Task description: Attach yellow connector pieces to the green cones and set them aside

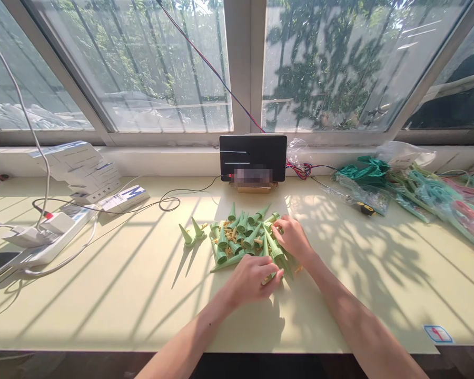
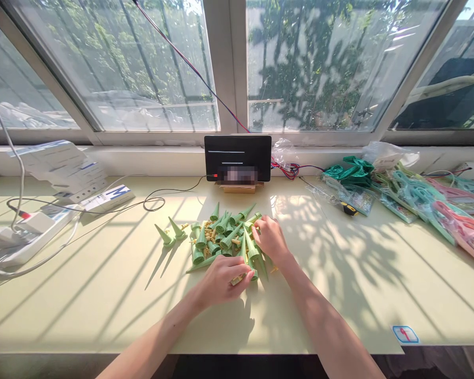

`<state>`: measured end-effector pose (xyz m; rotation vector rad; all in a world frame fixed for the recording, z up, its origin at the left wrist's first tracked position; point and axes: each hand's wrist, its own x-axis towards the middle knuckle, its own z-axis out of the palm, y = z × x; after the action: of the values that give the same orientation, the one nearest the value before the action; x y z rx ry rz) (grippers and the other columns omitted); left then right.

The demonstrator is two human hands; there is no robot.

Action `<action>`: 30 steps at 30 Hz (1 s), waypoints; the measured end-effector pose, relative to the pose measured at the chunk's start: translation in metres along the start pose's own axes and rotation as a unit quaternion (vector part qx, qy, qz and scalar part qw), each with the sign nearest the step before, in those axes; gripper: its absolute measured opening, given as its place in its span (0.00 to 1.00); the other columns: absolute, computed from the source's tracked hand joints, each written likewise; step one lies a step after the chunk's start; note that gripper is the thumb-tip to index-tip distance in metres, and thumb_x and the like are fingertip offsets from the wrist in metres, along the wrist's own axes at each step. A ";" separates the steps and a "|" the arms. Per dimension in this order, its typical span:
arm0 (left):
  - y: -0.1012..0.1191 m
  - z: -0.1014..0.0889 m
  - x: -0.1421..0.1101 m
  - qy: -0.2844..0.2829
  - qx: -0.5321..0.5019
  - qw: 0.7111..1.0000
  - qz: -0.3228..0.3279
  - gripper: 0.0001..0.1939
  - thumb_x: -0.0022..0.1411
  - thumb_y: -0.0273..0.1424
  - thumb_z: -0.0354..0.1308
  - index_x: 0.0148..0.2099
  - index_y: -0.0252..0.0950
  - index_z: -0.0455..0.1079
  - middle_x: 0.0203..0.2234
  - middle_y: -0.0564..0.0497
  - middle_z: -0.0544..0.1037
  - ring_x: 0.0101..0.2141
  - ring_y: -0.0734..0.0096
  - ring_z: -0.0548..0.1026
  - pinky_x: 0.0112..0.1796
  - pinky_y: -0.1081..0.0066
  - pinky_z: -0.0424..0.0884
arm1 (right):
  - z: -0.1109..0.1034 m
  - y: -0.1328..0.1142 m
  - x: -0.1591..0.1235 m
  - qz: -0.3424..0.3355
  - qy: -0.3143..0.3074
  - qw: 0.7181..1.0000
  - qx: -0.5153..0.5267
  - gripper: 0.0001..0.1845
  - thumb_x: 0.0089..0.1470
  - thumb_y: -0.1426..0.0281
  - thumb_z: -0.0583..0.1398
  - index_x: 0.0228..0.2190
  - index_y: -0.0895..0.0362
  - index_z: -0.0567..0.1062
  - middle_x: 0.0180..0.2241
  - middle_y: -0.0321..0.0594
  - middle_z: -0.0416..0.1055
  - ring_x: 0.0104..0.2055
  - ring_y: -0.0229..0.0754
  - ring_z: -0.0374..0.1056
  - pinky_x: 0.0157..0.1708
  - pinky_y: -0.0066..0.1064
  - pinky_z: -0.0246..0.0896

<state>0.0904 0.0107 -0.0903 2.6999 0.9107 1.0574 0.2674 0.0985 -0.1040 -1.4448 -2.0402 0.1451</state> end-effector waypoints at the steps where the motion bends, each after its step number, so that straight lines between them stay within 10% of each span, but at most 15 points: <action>1: 0.000 0.000 0.000 -0.001 0.000 1.000 0.000 0.12 0.64 0.28 0.53 0.27 0.35 0.67 0.17 0.56 0.62 0.18 0.80 0.55 0.21 0.72 0.47 | 0.001 0.000 0.000 0.001 0.000 1.000 -0.001 0.11 0.59 0.70 0.57 0.28 0.58 0.77 0.31 0.41 0.70 0.33 0.41 0.67 0.37 0.31 0.60; 30: 0.000 -0.001 0.001 -0.001 0.003 1.000 0.006 0.13 0.64 0.29 0.53 0.27 0.34 0.68 0.17 0.56 0.63 0.18 0.80 0.55 0.20 0.72 0.47 | -0.006 -0.010 -0.002 0.114 0.075 0.991 0.004 0.17 0.61 0.66 0.54 0.23 0.57 0.73 0.27 0.39 0.67 0.27 0.37 0.60 0.26 0.28 0.48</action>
<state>0.0898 0.0111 -0.0889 2.7132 0.8997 1.0559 0.2632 0.0913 -0.0959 -1.6319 -1.7499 0.1346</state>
